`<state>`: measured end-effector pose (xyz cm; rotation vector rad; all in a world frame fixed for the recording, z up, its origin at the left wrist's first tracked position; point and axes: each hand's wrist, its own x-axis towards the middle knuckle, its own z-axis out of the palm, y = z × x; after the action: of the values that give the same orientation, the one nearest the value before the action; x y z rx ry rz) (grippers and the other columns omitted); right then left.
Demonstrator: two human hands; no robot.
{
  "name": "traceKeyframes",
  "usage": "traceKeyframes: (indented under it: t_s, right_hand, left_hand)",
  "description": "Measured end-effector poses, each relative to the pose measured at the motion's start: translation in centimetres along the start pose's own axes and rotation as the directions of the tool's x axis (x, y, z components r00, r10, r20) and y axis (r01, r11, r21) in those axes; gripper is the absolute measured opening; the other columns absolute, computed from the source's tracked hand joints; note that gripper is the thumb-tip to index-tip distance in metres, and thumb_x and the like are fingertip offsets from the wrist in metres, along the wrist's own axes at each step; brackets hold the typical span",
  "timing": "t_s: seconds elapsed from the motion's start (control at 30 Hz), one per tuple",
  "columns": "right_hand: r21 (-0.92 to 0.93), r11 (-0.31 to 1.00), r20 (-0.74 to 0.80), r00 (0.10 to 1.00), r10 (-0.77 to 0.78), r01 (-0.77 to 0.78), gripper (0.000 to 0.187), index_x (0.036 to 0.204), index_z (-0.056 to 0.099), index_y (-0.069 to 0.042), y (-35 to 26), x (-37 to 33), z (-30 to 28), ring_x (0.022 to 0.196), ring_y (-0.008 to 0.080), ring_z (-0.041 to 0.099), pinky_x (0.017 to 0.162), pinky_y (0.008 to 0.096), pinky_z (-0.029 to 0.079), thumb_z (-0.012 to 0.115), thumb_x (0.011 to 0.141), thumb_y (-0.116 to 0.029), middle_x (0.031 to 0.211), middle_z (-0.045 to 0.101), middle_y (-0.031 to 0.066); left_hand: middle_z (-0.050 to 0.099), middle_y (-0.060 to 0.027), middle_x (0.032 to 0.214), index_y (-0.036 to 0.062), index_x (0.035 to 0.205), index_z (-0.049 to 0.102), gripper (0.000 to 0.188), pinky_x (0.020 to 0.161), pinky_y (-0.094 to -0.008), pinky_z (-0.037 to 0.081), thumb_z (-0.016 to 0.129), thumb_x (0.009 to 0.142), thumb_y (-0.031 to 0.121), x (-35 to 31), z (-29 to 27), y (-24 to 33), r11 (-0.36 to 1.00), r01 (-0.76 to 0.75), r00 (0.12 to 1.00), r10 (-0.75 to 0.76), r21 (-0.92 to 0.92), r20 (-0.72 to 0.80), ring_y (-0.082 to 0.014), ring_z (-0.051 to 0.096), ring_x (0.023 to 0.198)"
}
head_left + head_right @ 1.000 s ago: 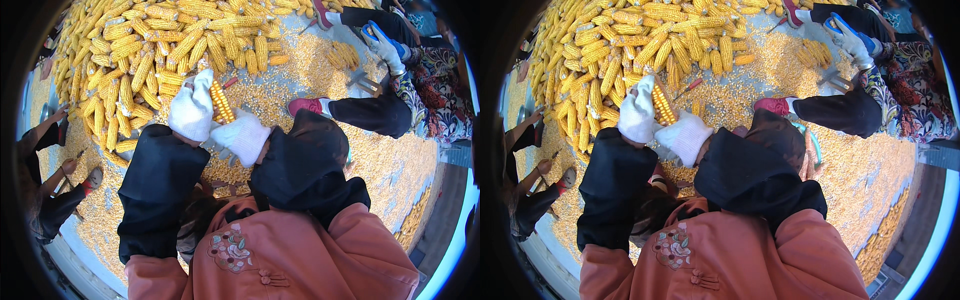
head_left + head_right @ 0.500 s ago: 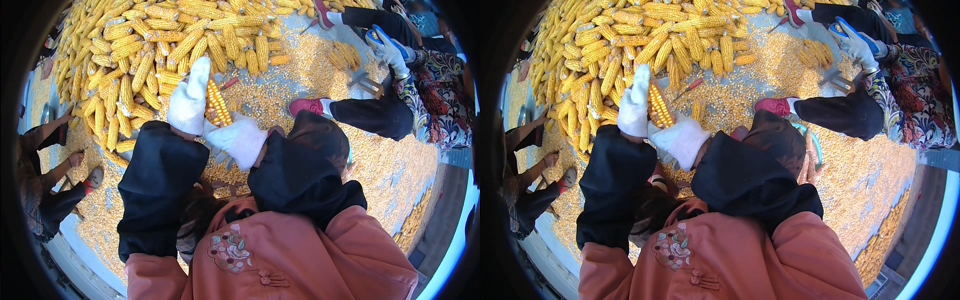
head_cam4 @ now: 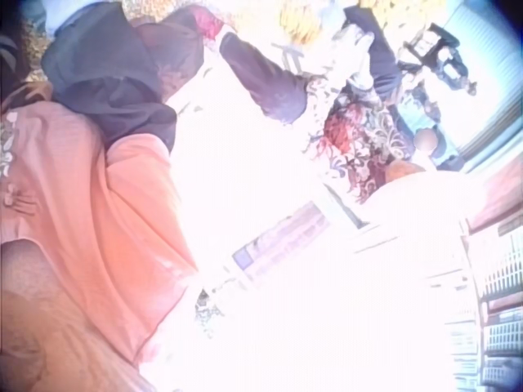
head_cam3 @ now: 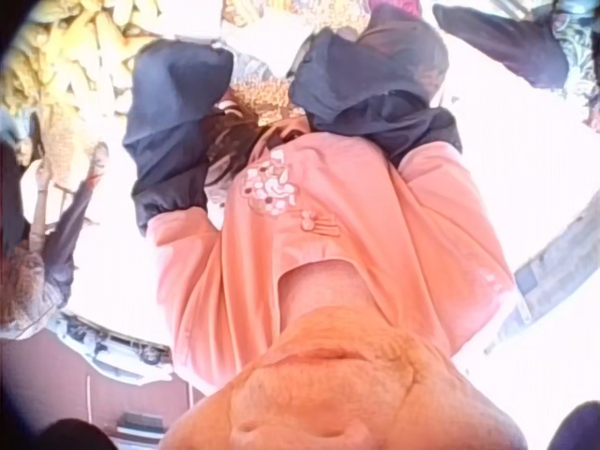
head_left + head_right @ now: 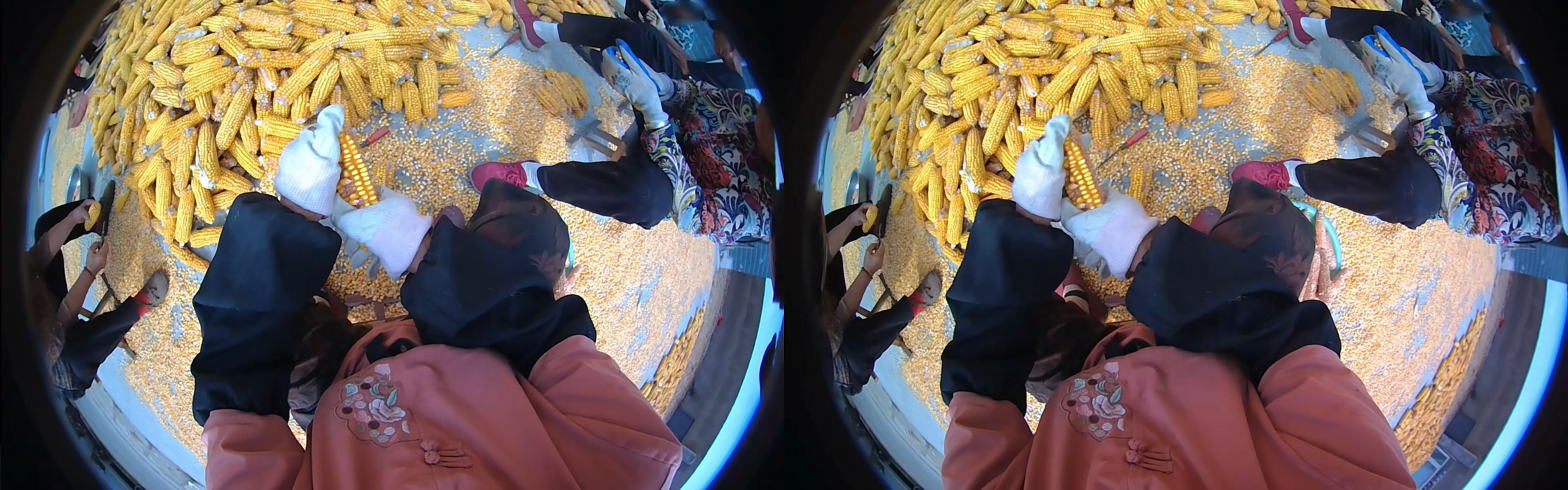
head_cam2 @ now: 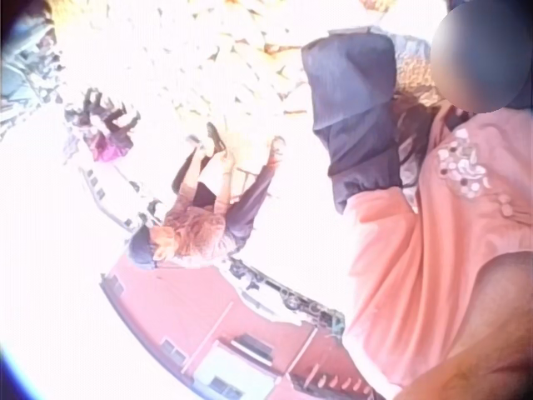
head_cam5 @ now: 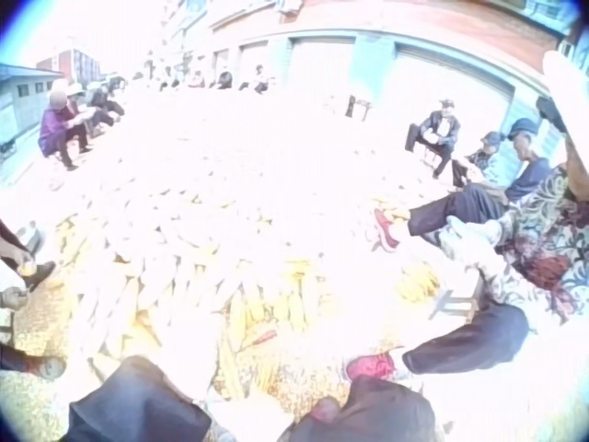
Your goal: The person sits on the ground and removes kernels from corn cobs by hand, dropping the kernels onto a large pile. The person repeatedly picks up cobs, shucks them, and discards the cobs.
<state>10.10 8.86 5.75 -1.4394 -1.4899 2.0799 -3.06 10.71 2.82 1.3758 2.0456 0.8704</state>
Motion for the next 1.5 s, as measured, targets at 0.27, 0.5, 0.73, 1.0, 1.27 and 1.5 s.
traceKeyframes:
  t_s: [0.27, 0.5, 0.73, 1.0, 1.27, 1.5]
  right_hand:
    - [0.205, 0.971, -0.02, 0.992, -0.125, 0.126, 0.025, 0.087, 0.058, -0.004, 0.3, -0.3, 0.4, 0.052, 0.0086, 0.054, 0.045, 0.0231, 0.042, 0.063, 0.077, -0.026, 0.063, 0.057, 0.0007]
    - [0.051, 0.989, -0.018, 0.99, -0.141, 0.142, 0.032, 0.084, 0.056, -0.004, 0.1, -0.3, 0.2, 0.052, 0.0091, 0.054, 0.045, 0.0223, 0.043, 0.063, 0.075, -0.034, 0.062, 0.056, 0.0019]
    - [0.049, 0.999, -0.005, 1.0, 0.008, -0.008, 0.036, 0.088, 0.054, -0.004, 0.2, 0.0, 0.5, 0.054, 0.0115, 0.056, 0.045, 0.0226, 0.046, 0.063, 0.075, -0.036, 0.066, 0.058, 0.0036]
    - [0.347, 0.916, 0.111, 0.961, -0.254, 0.202, 0.033, 0.094, 0.054, -0.004, 1.1, 0.2, 0.6, 0.056, 0.0086, 0.055, 0.048, 0.0212, 0.044, 0.062, 0.077, -0.031, 0.068, 0.057, 0.0025]
    - [-0.054, 0.985, -0.026, 0.986, -0.166, 0.165, 0.029, 0.09, 0.054, -0.005, 1.6, 0.6, 1.1, 0.053, 0.0132, 0.055, 0.049, 0.0251, 0.045, 0.057, 0.078, -0.031, 0.064, 0.057, 0.0046]
    - [-0.009, 0.999, 0.035, 0.999, 0.032, -0.032, 0.03, 0.09, 0.052, -0.003, 0.9, 0.2, 0.8, 0.05, 0.0119, 0.054, 0.039, 0.0254, 0.043, 0.059, 0.078, -0.031, 0.065, 0.057, 0.0034]
  left_hand:
    - [0.059, -0.0153, 0.095, 0.0031, 0.112, 0.048, 0.035, 0.07, -0.0329, 0.046, 0.041, 0.084, 0.022, 0.7, 0.8, -4.3, 0.919, -0.326, 0.945, 0.319, -0.222, -0.067, -0.0272, 0.059, 0.077]
    - [0.06, -0.0133, 0.084, 0.0025, 0.111, 0.048, 0.054, 0.057, -0.0267, 0.046, 0.04, 0.085, 0.049, -0.7, -0.4, 0.3, 0.599, 0.098, 0.988, 0.04, -0.795, 0.152, -0.0146, 0.055, 0.064]
    - [0.062, -0.0124, 0.075, -0.0027, 0.095, 0.057, 0.053, 0.058, -0.0259, 0.046, 0.037, 0.087, 0.046, 0.3, 0.6, -1.3, 0.849, 0.119, 0.99, -0.144, -0.514, -0.009, -0.0142, 0.056, 0.06]
    - [0.062, -0.014, 0.08, -0.0011, 0.099, 0.054, 0.048, 0.06, -0.0276, 0.048, 0.034, 0.089, 0.042, -0.2, 0.7, -1.1, 0.7, -0.013, 0.999, -0.021, -0.714, -0.038, -0.0163, 0.058, 0.066]
    - [0.061, -0.0147, 0.077, -0.0046, 0.095, 0.054, 0.059, 0.056, -0.032, 0.049, 0.039, 0.083, 0.051, -0.3, -1.3, 0.0, 0.547, 0.255, 0.959, -0.036, -0.798, 0.282, -0.0206, 0.058, 0.06]
    - [0.061, -0.0148, 0.075, -0.0055, 0.093, 0.054, 0.048, 0.05, -0.0332, 0.05, 0.041, 0.087, 0.04, 0.3, -1.5, -0.9, 0.437, 0.305, 0.95, -0.076, -0.846, 0.303, -0.0224, 0.058, 0.055]
